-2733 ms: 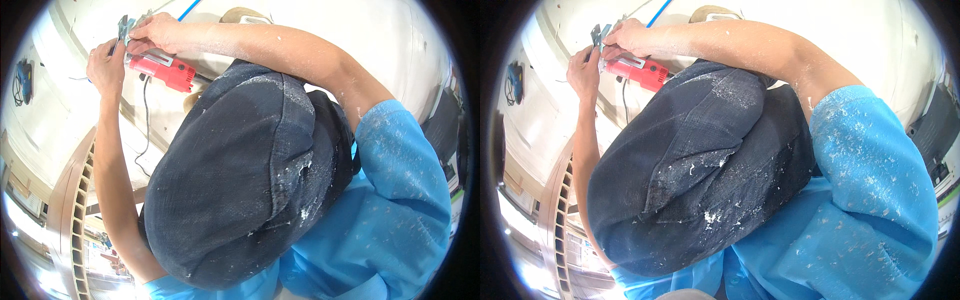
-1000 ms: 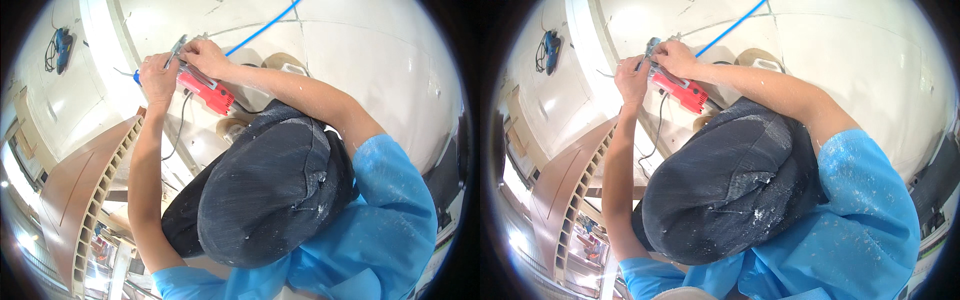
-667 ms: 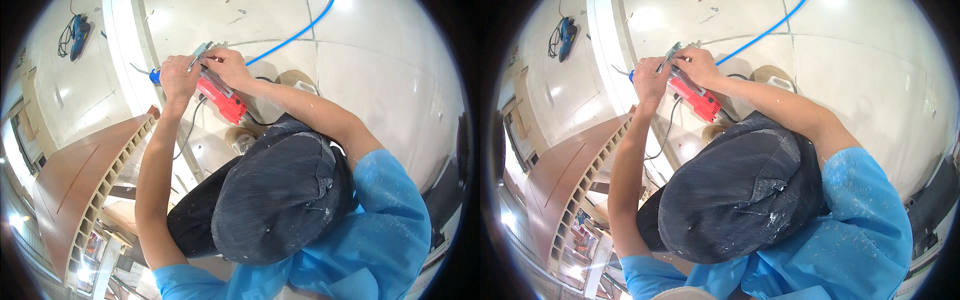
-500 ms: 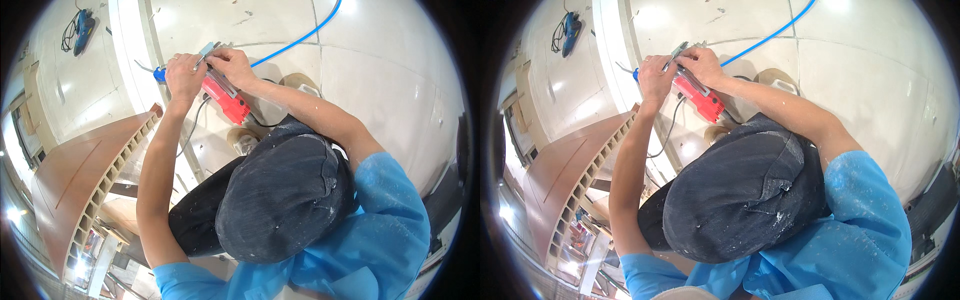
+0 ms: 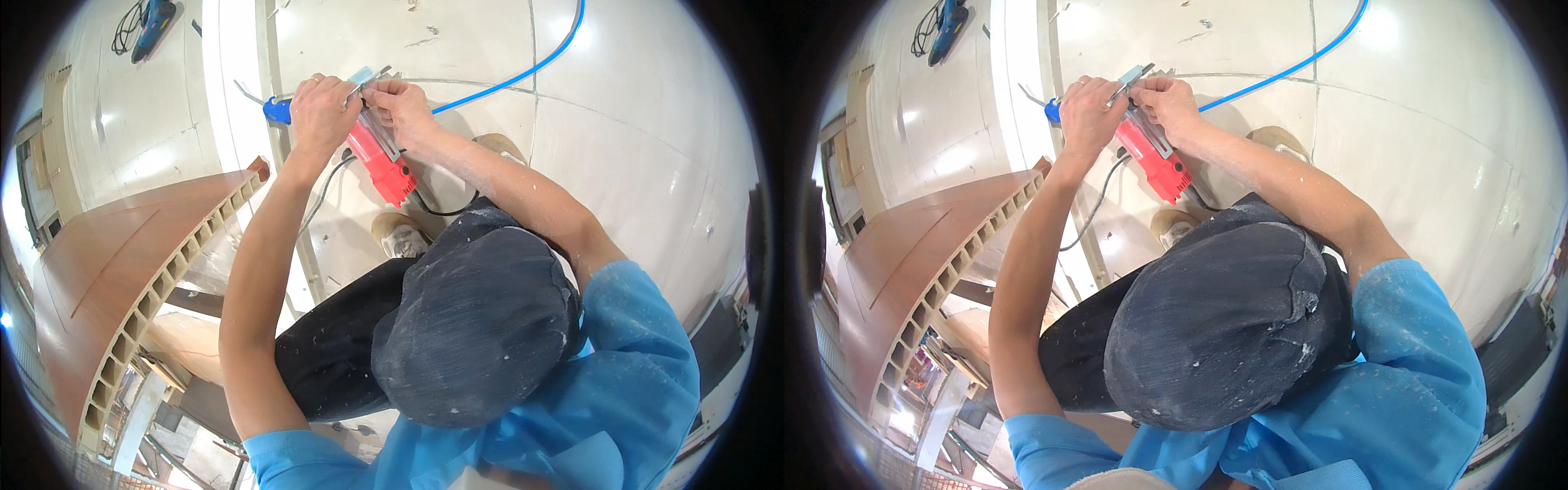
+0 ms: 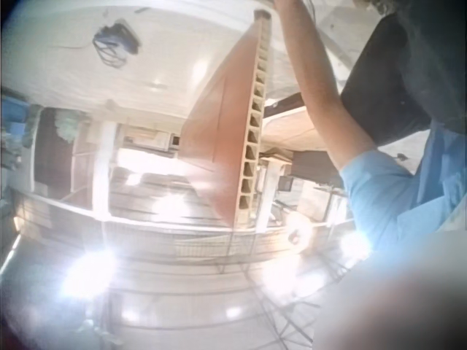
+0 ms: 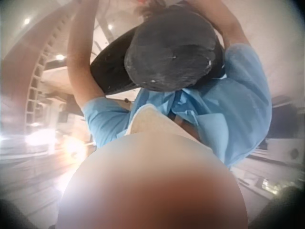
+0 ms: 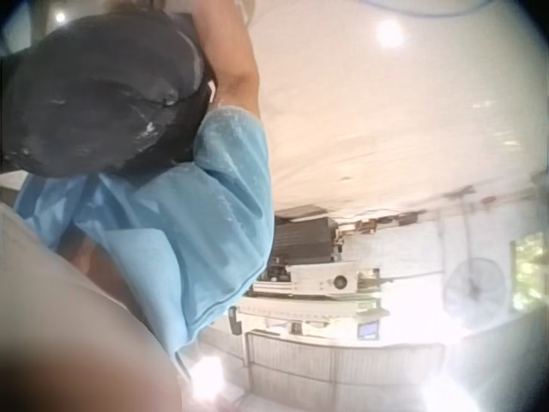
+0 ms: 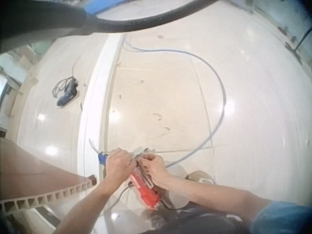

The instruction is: The person adjusts a red handheld wood router, then uses it to shape the edge of a long wooden board. They reposition the board and continue routing along its length, then plug the router into an extension cord and resume routing.

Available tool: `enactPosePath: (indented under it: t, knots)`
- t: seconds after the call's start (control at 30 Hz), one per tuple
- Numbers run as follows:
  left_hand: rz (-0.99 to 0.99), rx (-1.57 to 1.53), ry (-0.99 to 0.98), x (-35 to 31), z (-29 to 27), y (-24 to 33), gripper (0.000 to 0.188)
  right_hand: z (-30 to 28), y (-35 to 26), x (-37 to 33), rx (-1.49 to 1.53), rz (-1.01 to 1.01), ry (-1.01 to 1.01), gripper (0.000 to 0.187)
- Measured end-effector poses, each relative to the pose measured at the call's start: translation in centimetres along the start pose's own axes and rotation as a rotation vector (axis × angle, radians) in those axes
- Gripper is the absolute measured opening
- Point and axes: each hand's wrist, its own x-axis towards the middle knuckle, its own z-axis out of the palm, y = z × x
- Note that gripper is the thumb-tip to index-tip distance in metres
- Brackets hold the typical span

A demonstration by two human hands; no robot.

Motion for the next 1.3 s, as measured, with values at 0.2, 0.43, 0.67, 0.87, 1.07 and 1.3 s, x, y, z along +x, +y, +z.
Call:
enactPosePath:
  t: [0.2,0.43,0.67,0.87,1.07,1.3]
  knots:
    - [-0.017,0.005,0.007,-0.2,0.1,0.1,0.008,-0.3,-0.5,0.3,-0.154,-0.018,-0.058,0.007]
    - [0.001,0.027,0.001,-0.1,0.0,0.1,0.008,-0.3,-0.5,0.1,-0.030,0.066,-0.028,0.010]
    - [0.023,0.029,-0.009,-0.4,0.2,-0.2,0.006,-0.8,-0.6,0.6,-0.200,-0.032,-0.059,0.009]
    - [0.044,0.022,0.014,-0.5,0.5,-0.5,0.005,-0.8,-0.4,0.4,-0.092,0.010,-0.049,0.009]
    - [0.035,-0.008,0.041,-0.5,0.7,-0.5,0.007,-1.2,-0.6,0.5,-0.072,0.020,-0.072,0.009]
    - [0.070,-0.007,0.032,-0.5,0.6,-0.8,0.006,-1.5,-1.0,0.7,-0.114,0.098,-0.098,0.007]
